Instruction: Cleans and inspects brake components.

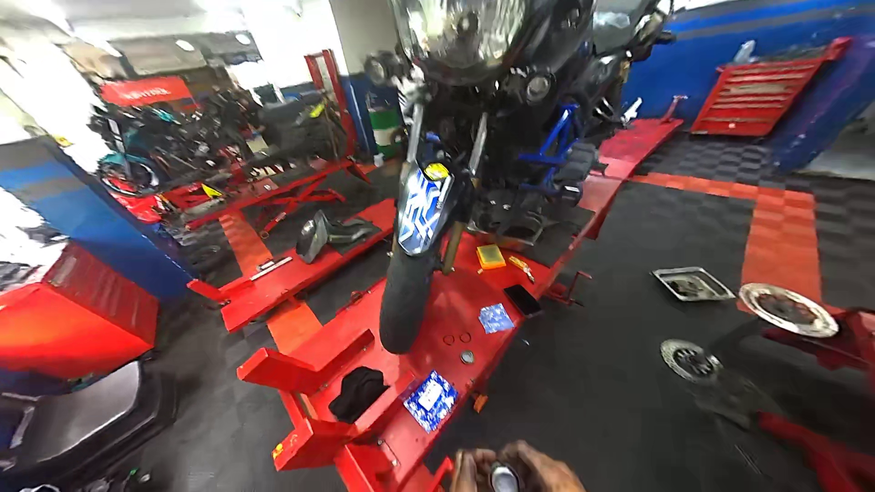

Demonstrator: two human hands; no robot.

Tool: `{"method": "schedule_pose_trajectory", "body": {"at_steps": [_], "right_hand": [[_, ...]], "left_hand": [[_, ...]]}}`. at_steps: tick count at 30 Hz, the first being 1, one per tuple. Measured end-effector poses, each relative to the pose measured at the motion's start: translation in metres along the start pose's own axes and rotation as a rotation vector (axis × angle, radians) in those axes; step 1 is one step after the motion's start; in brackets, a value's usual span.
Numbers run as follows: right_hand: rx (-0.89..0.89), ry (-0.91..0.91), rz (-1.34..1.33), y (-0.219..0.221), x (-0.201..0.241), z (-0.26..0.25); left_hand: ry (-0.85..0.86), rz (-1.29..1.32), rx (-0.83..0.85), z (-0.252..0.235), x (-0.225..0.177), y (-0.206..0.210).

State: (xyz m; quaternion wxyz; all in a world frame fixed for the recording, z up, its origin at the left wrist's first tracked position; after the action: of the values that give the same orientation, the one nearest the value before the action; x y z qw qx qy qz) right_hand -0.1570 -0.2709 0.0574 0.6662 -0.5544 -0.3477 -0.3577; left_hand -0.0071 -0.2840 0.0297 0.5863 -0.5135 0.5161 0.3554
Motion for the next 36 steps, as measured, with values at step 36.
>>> {"method": "schedule_pose_trajectory", "body": {"at_steps": [36], "right_hand": [[-0.041,0.275,-0.316,0.022,-0.171,-0.218]], "left_hand": [[-0.413,-0.291,0.318,-0.241,0.144,0.007]]}}
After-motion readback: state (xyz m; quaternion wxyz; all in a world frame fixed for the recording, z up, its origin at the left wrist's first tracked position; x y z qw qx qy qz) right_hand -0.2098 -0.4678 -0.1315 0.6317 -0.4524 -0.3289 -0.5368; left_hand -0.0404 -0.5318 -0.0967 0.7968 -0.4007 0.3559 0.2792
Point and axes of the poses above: each hand's wrist, its own z-axis away from the middle knuckle, its own y-axis out of the palm, x = y × z, the point moved 6 cm from there along -z, towards the middle knuckle, and after that the axes turned 7 degrees about y, right-handed, at the moved point
